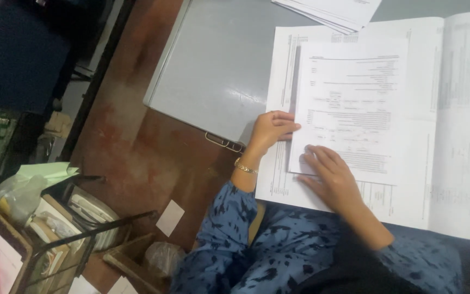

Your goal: Folding and creasing printed sheets of paper using a wooden block.

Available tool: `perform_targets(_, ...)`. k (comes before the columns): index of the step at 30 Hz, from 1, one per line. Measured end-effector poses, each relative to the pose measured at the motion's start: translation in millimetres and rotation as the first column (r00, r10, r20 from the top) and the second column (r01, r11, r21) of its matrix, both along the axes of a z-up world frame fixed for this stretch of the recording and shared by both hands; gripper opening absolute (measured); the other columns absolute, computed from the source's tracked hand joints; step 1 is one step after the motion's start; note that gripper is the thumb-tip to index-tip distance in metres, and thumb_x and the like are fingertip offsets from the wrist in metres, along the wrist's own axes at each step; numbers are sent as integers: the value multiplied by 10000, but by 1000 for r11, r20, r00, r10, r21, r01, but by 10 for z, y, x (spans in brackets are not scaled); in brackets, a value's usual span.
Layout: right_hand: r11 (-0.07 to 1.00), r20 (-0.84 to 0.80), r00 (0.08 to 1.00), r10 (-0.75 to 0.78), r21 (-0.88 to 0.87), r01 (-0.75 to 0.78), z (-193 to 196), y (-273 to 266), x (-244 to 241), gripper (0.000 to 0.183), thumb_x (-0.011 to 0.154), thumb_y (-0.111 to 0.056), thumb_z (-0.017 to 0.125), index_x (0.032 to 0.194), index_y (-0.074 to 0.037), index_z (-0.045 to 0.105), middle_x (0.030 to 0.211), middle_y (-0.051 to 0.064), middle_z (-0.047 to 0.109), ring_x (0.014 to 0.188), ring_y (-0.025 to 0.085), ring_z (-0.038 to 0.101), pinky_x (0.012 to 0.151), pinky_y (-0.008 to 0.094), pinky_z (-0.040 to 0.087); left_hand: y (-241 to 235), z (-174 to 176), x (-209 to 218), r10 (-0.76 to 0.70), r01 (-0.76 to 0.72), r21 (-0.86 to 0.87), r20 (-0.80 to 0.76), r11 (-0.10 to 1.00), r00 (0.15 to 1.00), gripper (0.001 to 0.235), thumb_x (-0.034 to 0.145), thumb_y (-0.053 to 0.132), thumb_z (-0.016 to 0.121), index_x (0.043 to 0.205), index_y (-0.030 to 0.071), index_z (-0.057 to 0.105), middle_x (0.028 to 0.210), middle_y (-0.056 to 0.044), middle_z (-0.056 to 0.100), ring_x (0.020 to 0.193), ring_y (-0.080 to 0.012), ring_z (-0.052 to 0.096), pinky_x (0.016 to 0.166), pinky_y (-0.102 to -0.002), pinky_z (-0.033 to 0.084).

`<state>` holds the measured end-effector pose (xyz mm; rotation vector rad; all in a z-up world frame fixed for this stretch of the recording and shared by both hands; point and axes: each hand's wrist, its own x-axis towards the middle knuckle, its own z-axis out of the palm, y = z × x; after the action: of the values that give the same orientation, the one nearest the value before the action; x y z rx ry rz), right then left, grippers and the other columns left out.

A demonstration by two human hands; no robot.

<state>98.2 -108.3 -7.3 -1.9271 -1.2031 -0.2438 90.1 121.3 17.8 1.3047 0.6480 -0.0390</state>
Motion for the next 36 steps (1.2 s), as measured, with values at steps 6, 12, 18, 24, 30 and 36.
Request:
perform_targets(6, 999, -41, 999, -23, 40, 25, -91, -9, -9, 275, 842, -79, 803, 1112, -43, 765, 1282, 151, 722, 1192, 375, 671, 1042, 463, 531, 34, 18, 18, -62, 62, -18, -11, 998, 998, 418, 836, 37, 796, 1208, -79, 646, 1102, -291, 705, 957, -378, 733, 789, -407, 661)
perform_targets(12, 981, -300, 943, -146, 83, 178, 178, -85, -32, 78, 955, -5, 746, 1010, 45, 725, 1131, 212, 755, 1055, 395, 721, 880, 441, 584, 39, -82, 65, -62, 63, 13, -61, 998, 996, 336, 918, 138, 705, 1200, -41, 664, 1094, -290, 718, 896, -391, 748, 734, -425, 678)
perform_targets(18, 973, -538, 833, -132, 88, 212, 129, -147, 0, 105, 978, 7, 714, 1051, 68, 671, 1140, 243, 725, 1053, 418, 709, 884, 437, 587, 111, 89, 11, -148, 148, -9, -25, 989, 989, 345, 908, 51, 702, 1240, -28, 650, 1131, -290, 712, 952, -381, 742, 772, -405, 675)
perform_targets(24, 975, -686, 723, -83, 93, 200, -21, -244, 75, 151, 1002, -23, 684, 1078, 84, 610, 1185, 263, 700, 1167, 422, 666, 947, 484, 562, 217, 87, -15, -268, 269, -56, 20, 962, 963, 444, 898, -19, 710, 1329, 8, 607, 1220, -280, 674, 1073, -368, 702, 866, -419, 654)
perform_targets(30, 975, -732, 674, -95, 69, 212, -177, -321, 136, 173, 998, -23, 702, 1103, 70, 601, 1155, 254, 698, 1177, 378, 665, 954, 470, 558, 273, 20, 11, -351, 351, -74, 21, 933, 936, 582, 850, 2, 796, 1387, 36, 575, 1257, -273, 661, 1090, -330, 705, 886, -408, 652)
perform_targets(36, 977, -725, 680, -108, 48, 206, -194, -348, 160, 170, 1006, -29, 708, 1117, 55, 610, 1121, 254, 696, 1183, 377, 658, 964, 495, 549, 303, -99, 32, -376, 378, -86, 38, 922, 926, 630, 828, 19, 838, 1397, 50, 568, 1203, -202, 692, 1058, -272, 723, 877, -377, 655)
